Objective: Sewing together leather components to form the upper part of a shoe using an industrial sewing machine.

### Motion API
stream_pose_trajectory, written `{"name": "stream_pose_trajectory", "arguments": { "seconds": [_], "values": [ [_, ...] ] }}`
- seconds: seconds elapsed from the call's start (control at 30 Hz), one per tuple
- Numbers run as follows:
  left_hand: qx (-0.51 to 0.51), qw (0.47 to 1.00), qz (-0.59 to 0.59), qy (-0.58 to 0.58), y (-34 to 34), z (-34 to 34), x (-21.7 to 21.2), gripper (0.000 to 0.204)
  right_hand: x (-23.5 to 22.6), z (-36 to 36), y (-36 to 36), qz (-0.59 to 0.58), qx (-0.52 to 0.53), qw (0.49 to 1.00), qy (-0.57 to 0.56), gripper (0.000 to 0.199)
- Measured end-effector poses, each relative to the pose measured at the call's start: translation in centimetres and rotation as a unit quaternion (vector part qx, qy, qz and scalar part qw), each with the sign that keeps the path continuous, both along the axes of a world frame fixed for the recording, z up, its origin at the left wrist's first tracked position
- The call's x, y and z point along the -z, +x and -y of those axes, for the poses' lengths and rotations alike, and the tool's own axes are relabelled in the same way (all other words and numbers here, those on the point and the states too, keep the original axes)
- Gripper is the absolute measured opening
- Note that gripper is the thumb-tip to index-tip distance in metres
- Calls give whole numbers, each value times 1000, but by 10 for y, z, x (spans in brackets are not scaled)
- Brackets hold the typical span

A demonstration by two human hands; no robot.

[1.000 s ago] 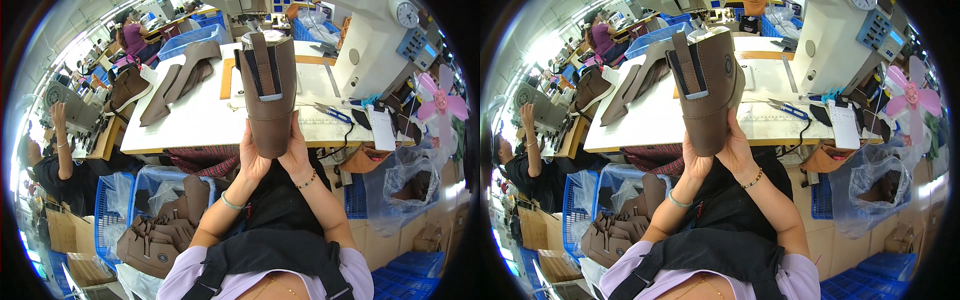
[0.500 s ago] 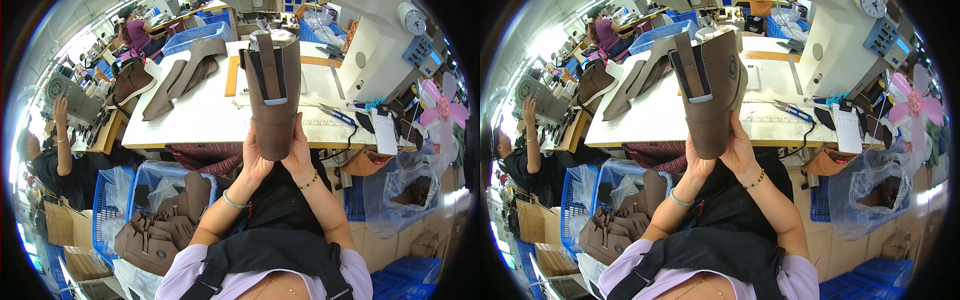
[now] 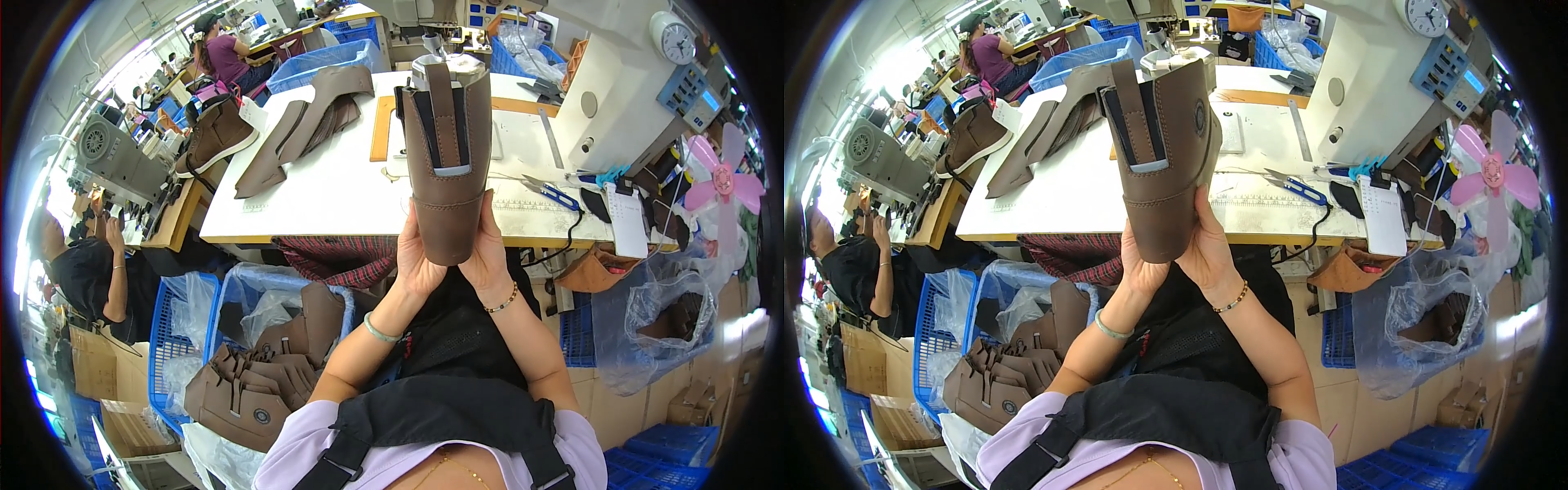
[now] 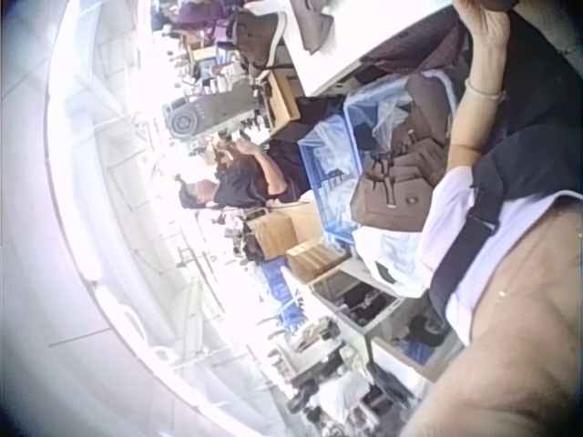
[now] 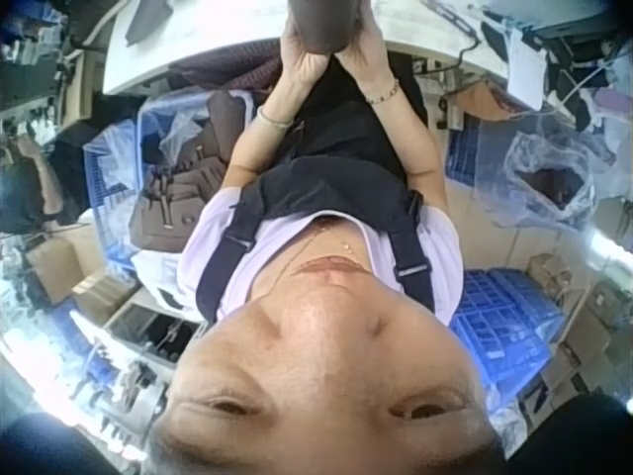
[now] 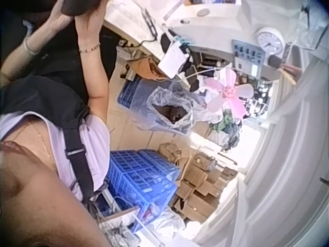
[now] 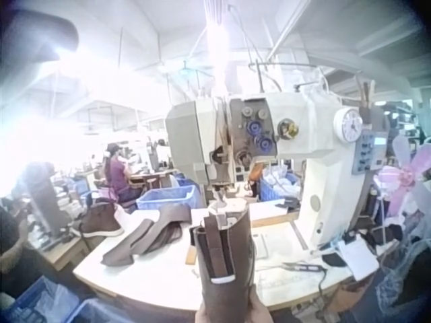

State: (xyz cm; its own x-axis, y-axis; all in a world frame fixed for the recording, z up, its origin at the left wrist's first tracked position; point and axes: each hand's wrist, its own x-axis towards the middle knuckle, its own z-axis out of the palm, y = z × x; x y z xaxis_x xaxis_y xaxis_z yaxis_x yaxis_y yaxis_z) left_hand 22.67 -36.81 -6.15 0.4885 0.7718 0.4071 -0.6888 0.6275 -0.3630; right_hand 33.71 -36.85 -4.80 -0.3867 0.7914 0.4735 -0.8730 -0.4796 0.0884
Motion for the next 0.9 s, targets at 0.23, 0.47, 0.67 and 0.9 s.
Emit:
{"name": "stream_pose_trajectory", "arguments": {
  "seconds": [0.23, 0.47, 0.67, 0.9],
  "values": [
    [-199, 937, -219, 188, -47, -22, 17, 46, -7, 2, 37, 140, 148, 972, 113, 47],
    [-250, 946, 44, 203, -52, -53, -6, 20, -19, -38, 57, 318, 255, 755, 514, 32],
    [-322, 878, 85, 345, -38, -85, 4, 21, -11, -49, 65, 334, 251, 780, 466, 31],
    [-295, 896, 169, 286, -24, -89, 4, 21, 2, -58, 67, 303, 218, 802, 466, 29]
  ]
}}
